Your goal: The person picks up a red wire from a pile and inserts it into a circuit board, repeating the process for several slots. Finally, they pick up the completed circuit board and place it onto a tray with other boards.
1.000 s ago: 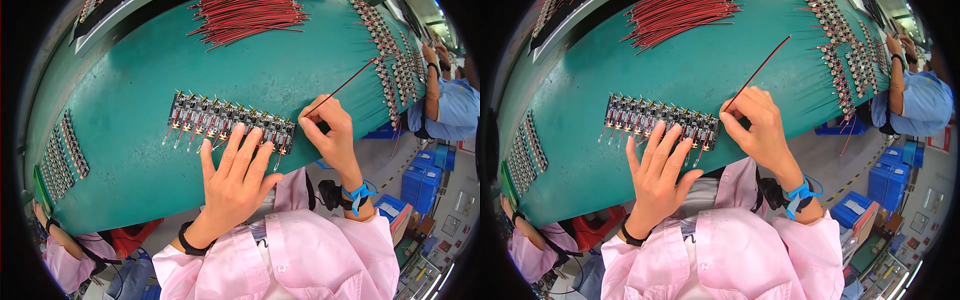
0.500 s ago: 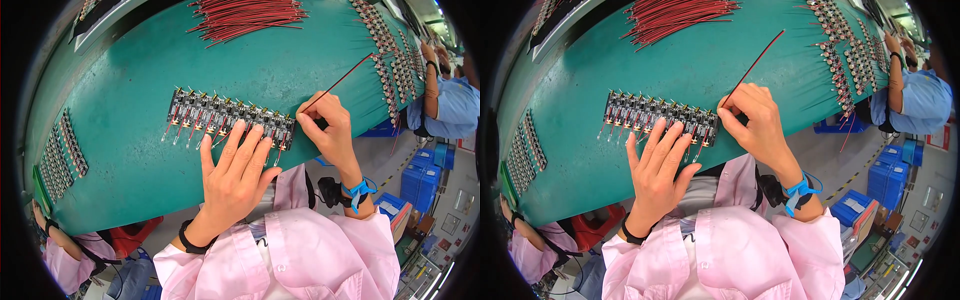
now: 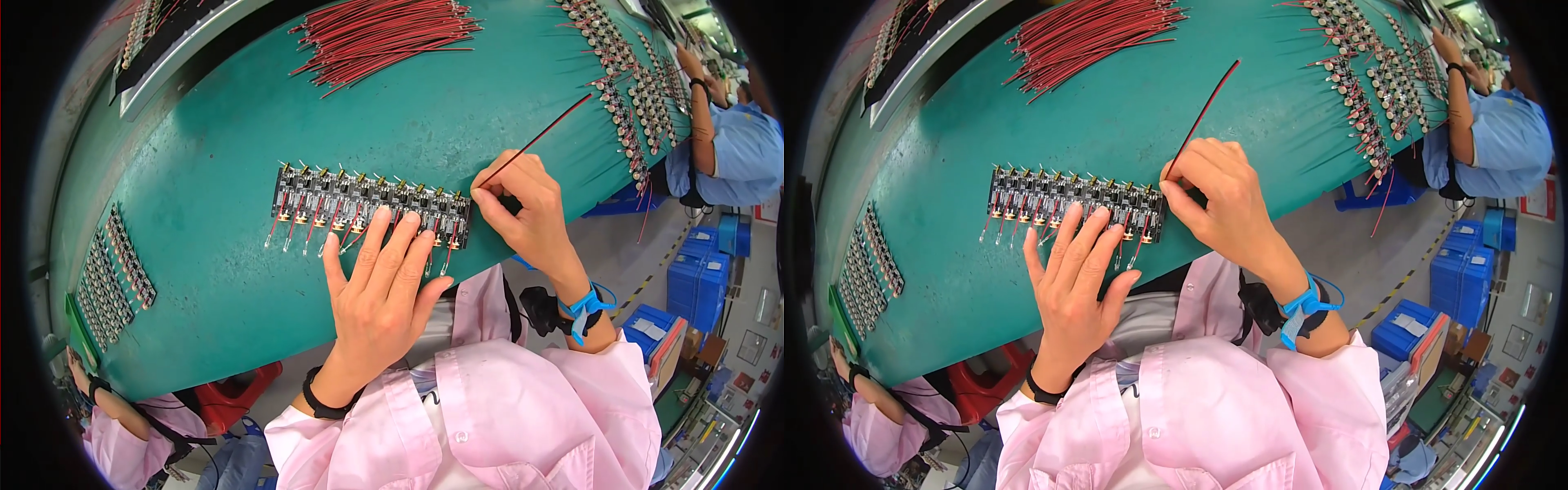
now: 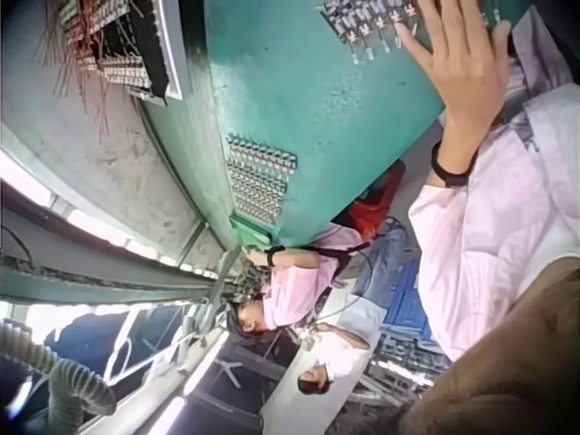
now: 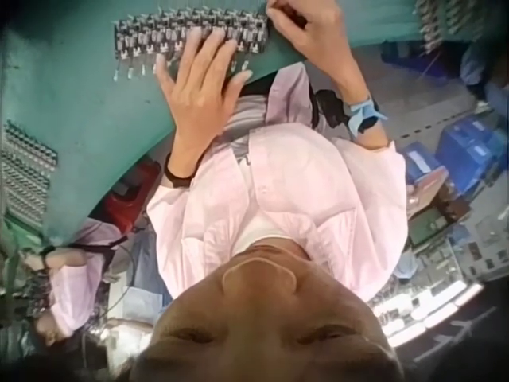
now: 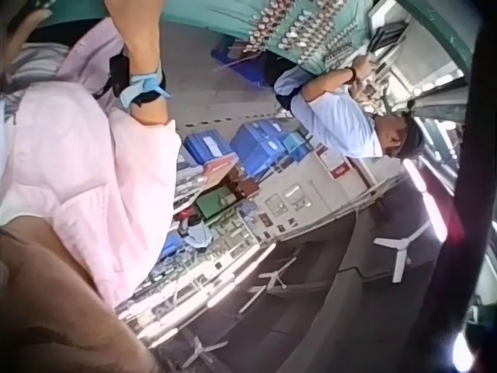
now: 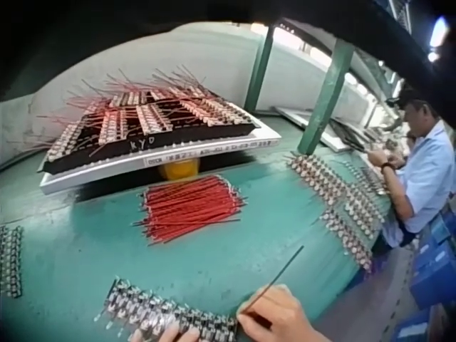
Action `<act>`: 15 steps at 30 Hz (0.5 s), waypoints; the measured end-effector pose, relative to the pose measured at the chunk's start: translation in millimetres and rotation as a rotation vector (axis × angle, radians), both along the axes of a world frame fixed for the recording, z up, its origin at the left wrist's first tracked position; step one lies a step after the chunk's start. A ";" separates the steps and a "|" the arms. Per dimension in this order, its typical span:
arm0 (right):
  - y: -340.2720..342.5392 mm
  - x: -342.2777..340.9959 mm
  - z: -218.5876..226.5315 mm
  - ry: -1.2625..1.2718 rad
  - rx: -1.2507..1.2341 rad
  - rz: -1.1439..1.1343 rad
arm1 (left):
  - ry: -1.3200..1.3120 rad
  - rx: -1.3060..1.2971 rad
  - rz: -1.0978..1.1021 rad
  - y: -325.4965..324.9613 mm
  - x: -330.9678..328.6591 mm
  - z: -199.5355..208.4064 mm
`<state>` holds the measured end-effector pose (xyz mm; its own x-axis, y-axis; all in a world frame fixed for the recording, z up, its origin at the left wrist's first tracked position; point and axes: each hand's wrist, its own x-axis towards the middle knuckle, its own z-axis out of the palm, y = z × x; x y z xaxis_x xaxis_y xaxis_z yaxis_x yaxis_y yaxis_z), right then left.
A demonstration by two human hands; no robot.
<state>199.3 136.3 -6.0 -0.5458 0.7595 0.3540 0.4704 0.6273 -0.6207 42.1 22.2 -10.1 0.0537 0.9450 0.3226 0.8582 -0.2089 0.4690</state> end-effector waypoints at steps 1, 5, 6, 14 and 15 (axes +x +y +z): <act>-0.4 -0.1 0.2 0.007 -0.013 -0.012 | -0.002 -0.008 0.001 -0.4 -0.1 0.9; -1.2 -0.1 1.9 0.028 -0.063 -0.019 | -0.008 -0.024 0.001 -0.4 -0.4 2.1; -1.0 0.3 1.8 0.029 -0.062 -0.022 | -0.008 -0.025 0.001 -0.2 -0.4 1.9; -0.2 0.6 -0.2 0.019 -0.044 0.002 | -0.006 -0.029 0.006 -0.6 -0.4 1.6; -0.1 0.7 -0.4 0.020 -0.041 0.002 | -0.008 -0.029 0.005 -0.6 -0.4 1.4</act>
